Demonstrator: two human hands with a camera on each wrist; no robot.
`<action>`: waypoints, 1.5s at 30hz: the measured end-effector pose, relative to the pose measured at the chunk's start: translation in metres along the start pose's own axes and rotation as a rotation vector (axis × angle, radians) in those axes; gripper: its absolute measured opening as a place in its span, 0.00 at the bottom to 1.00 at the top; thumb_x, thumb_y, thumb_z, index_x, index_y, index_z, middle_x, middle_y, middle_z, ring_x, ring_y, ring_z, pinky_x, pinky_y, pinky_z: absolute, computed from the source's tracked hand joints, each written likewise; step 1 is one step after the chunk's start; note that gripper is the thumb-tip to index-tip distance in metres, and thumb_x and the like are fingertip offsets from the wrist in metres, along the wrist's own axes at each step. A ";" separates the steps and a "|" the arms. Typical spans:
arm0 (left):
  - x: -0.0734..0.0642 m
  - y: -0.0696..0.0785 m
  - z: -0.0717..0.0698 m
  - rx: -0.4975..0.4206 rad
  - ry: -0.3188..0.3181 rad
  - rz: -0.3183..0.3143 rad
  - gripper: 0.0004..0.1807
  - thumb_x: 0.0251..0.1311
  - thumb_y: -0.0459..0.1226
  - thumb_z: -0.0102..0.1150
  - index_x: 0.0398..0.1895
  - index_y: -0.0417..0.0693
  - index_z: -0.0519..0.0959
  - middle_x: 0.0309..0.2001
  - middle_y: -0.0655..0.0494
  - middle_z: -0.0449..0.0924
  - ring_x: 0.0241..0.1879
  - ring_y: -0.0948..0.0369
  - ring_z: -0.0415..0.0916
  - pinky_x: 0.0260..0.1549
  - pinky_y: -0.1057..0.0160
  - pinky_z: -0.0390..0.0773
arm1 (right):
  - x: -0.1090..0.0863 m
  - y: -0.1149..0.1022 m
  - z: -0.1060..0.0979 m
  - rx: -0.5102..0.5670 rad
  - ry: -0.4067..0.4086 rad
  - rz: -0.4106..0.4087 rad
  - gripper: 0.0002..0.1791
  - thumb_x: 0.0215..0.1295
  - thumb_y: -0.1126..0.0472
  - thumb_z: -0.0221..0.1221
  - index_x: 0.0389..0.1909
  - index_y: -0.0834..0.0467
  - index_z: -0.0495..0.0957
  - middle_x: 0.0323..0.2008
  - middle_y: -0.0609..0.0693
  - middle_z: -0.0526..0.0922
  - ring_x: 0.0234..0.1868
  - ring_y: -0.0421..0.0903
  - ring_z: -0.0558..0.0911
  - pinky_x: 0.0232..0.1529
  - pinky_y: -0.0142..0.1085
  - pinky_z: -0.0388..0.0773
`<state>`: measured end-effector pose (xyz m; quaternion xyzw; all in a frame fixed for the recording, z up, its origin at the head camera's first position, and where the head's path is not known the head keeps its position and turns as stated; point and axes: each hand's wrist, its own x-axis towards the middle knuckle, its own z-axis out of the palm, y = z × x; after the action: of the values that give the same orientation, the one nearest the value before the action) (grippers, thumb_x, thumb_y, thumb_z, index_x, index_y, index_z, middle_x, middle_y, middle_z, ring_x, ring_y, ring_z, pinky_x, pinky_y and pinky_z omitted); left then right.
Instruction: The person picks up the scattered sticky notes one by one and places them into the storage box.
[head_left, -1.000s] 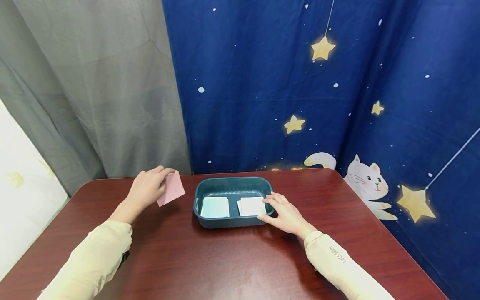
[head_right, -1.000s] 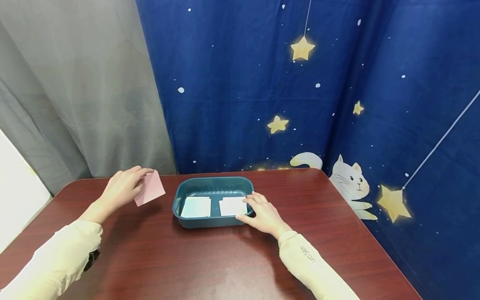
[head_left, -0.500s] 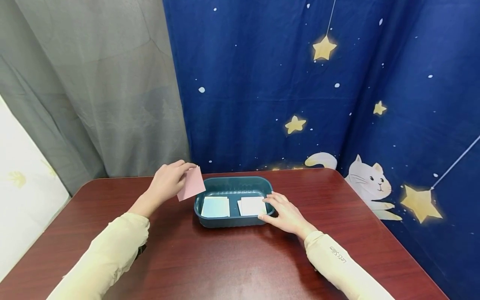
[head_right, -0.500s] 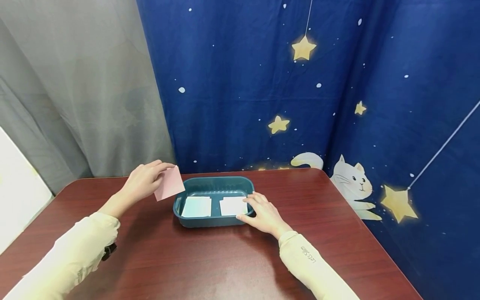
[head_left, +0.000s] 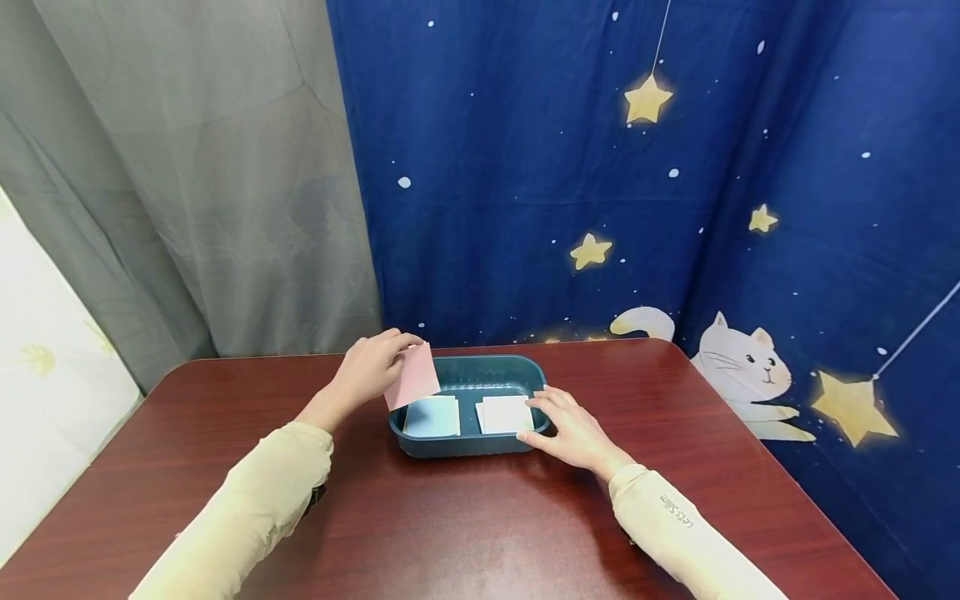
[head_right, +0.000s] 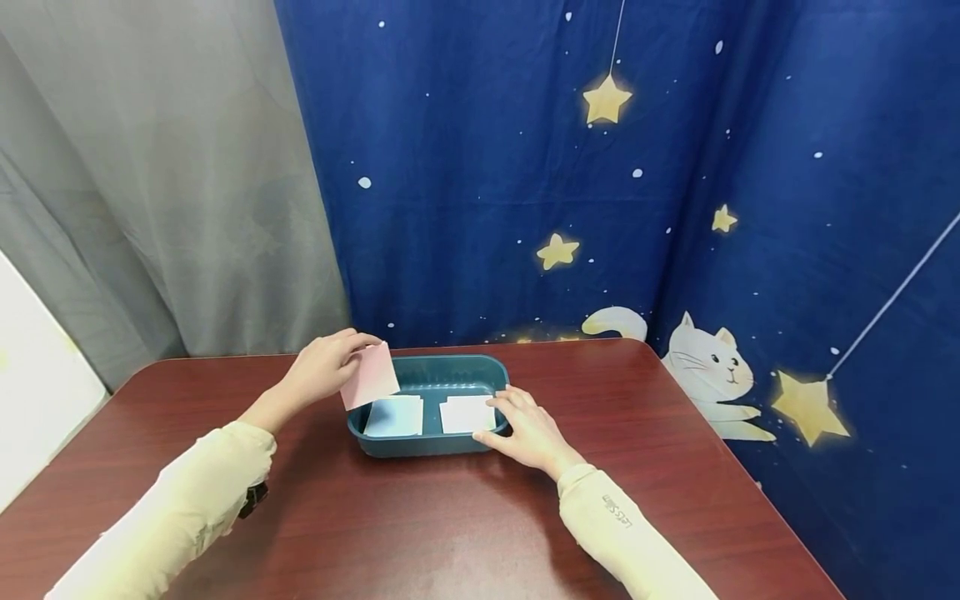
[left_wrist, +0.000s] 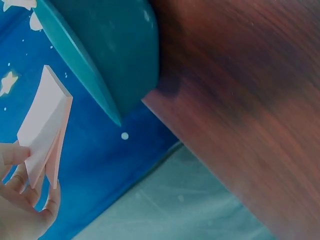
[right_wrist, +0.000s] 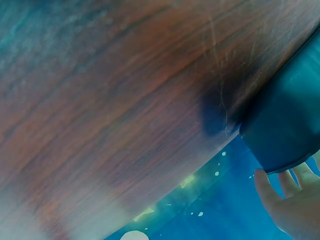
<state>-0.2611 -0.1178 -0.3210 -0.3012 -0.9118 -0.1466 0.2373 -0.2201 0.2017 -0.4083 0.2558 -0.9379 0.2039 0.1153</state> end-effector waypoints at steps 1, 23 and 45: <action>0.001 0.001 0.002 -0.007 -0.006 -0.002 0.15 0.52 0.26 0.49 0.41 0.47 0.79 0.33 0.52 0.77 0.25 0.59 0.71 0.20 0.64 0.69 | 0.000 0.000 0.000 0.000 0.002 -0.003 0.37 0.51 0.32 0.51 0.54 0.55 0.71 0.57 0.54 0.66 0.61 0.47 0.58 0.51 0.50 0.64; 0.001 0.005 0.046 -0.139 -0.196 -0.121 0.17 0.50 0.26 0.48 0.40 0.51 0.80 0.33 0.57 0.76 0.28 0.61 0.67 0.25 0.62 0.68 | -0.001 0.000 -0.001 0.002 -0.003 -0.009 0.35 0.51 0.35 0.53 0.54 0.56 0.71 0.57 0.55 0.66 0.61 0.48 0.58 0.52 0.49 0.63; -0.005 0.002 0.071 -0.085 -0.324 -0.108 0.17 0.50 0.26 0.48 0.41 0.50 0.79 0.41 0.53 0.77 0.42 0.56 0.73 0.38 0.51 0.69 | 0.000 0.005 0.003 -0.003 0.033 -0.043 0.35 0.51 0.34 0.53 0.53 0.56 0.72 0.56 0.54 0.67 0.60 0.49 0.59 0.49 0.50 0.65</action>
<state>-0.2810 -0.0897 -0.3836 -0.2814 -0.9459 -0.1470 0.0661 -0.2230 0.2039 -0.4129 0.2720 -0.9305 0.2044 0.1355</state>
